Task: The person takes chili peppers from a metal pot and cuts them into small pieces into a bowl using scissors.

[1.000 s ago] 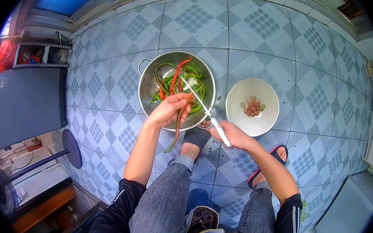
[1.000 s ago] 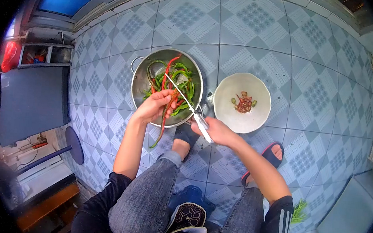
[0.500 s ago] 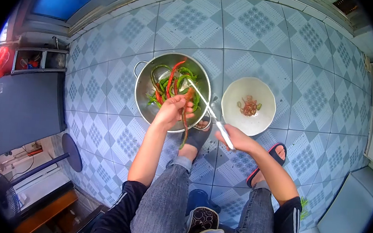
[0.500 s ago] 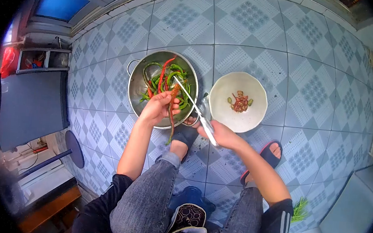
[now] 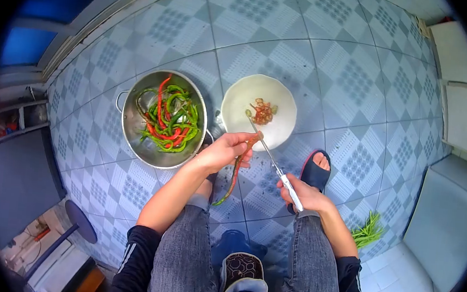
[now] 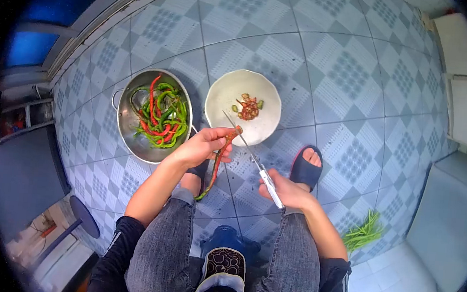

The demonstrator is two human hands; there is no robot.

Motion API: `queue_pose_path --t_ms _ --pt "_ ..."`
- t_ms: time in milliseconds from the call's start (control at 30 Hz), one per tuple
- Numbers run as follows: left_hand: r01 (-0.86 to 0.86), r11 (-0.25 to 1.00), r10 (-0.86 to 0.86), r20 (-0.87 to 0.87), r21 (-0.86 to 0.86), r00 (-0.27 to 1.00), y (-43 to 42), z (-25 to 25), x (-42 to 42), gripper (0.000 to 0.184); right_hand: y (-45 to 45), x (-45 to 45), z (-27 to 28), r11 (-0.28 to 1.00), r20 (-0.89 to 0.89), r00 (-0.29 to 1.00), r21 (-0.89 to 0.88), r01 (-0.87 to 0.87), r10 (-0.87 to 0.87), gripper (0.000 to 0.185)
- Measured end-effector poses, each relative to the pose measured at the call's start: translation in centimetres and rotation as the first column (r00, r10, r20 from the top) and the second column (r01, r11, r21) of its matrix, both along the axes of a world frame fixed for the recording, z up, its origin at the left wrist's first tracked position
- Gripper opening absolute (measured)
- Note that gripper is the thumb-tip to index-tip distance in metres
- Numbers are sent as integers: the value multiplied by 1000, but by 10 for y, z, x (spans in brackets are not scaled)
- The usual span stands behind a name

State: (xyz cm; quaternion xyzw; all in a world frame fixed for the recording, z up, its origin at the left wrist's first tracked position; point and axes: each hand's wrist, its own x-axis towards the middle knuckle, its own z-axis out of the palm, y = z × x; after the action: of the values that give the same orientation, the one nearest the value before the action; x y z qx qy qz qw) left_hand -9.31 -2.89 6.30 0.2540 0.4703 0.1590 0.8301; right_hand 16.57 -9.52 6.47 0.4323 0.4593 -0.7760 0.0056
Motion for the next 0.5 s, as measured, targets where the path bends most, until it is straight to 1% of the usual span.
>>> queue_pose_path --t_ms 33,100,133,200,233,300,333,367,433,500 --pt "20 1000 -20 -11 -1 1000 1 2 2 36 1 2 0 1000 -1 1000 -2 16 -16 28" --pt "46 999 -46 -20 -20 999 1 -1 4 37 5 4 1 992 127 990 100 -81 68 42" --pt "56 998 -57 -21 -27 998 1 0 5 37 4 5 0 993 129 990 96 -63 51 42" --pt "75 997 -76 -24 -21 997 1 -5 6 37 2 5 -2 959 188 979 252 -131 84 50" --pt "94 995 -94 -20 -24 995 1 -8 7 37 4 4 1 962 191 979 248 -114 67 50" --pt "74 997 -75 -45 -25 996 1 -12 9 37 9 1 8 966 273 957 209 -153 92 41" --pt "66 998 -67 -58 -25 996 1 -18 9 38 2 2 -7 955 279 957 253 -155 81 41" --pt "76 997 -78 -57 -26 995 1 -23 9 38 0 1 -13 957 279 958 252 -145 71 41" --pt "56 997 -58 -51 -48 997 3 -31 7 38 1 -2 -21 972 252 967 225 -76 17 57" --pt "59 997 -64 -86 -53 994 6 -37 8 38 3 -5 -26 977 231 973 212 -31 -19 57"
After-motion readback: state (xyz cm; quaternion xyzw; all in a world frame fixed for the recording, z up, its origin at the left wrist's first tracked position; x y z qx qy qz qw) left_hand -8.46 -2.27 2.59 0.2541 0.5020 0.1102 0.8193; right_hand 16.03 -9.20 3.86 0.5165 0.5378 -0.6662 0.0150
